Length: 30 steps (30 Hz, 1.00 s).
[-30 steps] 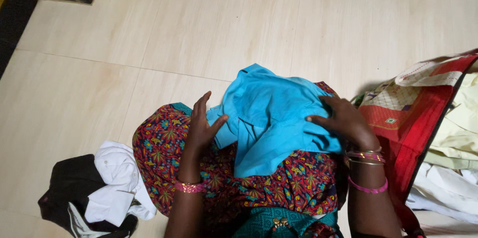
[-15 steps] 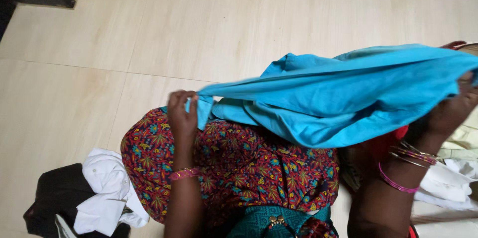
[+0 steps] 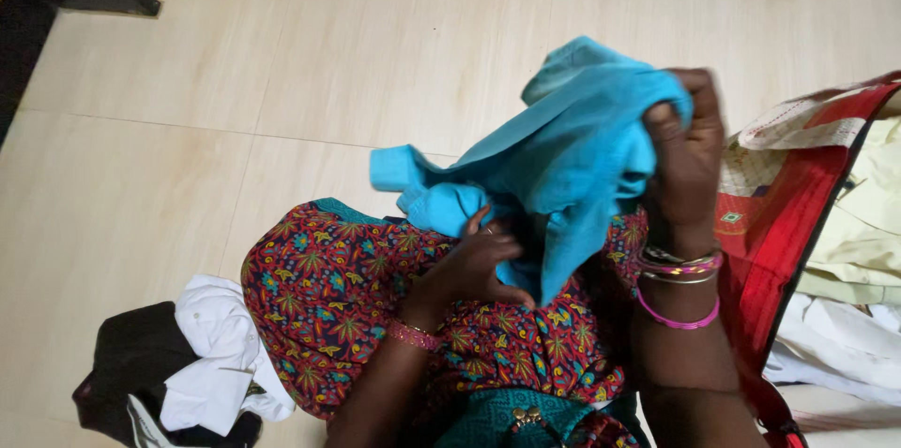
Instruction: The person folds a shirt and another blue garment by hand while sitting on the floor, placing them into a bag.
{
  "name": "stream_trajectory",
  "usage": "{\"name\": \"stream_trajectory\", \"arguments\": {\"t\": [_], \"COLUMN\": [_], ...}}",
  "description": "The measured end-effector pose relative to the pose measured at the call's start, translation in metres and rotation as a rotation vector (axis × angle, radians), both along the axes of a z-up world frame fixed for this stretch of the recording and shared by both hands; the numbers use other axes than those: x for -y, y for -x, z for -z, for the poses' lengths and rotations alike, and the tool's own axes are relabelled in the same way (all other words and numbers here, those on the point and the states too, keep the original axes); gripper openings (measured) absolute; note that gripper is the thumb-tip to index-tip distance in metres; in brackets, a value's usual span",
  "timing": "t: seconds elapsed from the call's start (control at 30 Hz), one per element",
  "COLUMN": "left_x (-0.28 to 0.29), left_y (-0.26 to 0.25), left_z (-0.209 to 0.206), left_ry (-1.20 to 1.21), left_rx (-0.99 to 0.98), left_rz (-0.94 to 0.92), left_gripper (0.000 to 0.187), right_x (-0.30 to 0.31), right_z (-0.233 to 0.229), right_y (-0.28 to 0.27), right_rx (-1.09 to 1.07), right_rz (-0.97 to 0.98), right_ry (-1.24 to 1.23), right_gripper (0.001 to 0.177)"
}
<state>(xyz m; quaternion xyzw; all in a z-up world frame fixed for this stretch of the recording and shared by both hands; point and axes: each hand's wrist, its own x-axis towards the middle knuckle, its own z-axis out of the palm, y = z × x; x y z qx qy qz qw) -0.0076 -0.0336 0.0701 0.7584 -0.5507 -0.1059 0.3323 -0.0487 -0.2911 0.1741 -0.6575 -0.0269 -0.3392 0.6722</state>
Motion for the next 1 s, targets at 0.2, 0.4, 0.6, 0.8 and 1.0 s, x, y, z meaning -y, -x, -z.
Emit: {"name": "stream_trajectory", "arguments": {"t": [0.2,0.4,0.6,0.8,1.0], "left_x": [-0.055,-0.074,0.013,-0.012,-0.115], "left_y": [-0.011,-0.014,0.021,0.003,-0.066], "left_z": [0.008,0.000,0.010,0.024,-0.008], "left_ry": [-0.095,-0.123,0.150,0.021,0.416], "left_rx": [0.011,0.002,-0.007,-0.320,-0.059], "left_rz": [-0.026,-0.195,-0.096,-0.406,-1.026], "left_gripper": [0.029,0.055,0.106,0.020,0.017], "right_x": [0.040,0.036,0.077,0.107,0.112], "right_z": [-0.025,-0.030,-0.048,-0.047,-0.052], "right_y": [0.016,0.035,0.022,0.017,0.024], "right_rx": [0.039,0.000,0.008,-0.025,-0.052], "right_rz": [0.092,0.067,0.165,0.197,0.186], "right_ry": [-0.018,0.069,0.025,-0.009,-0.009], "right_gripper": [0.019,0.018,0.017,0.016,0.016]}}
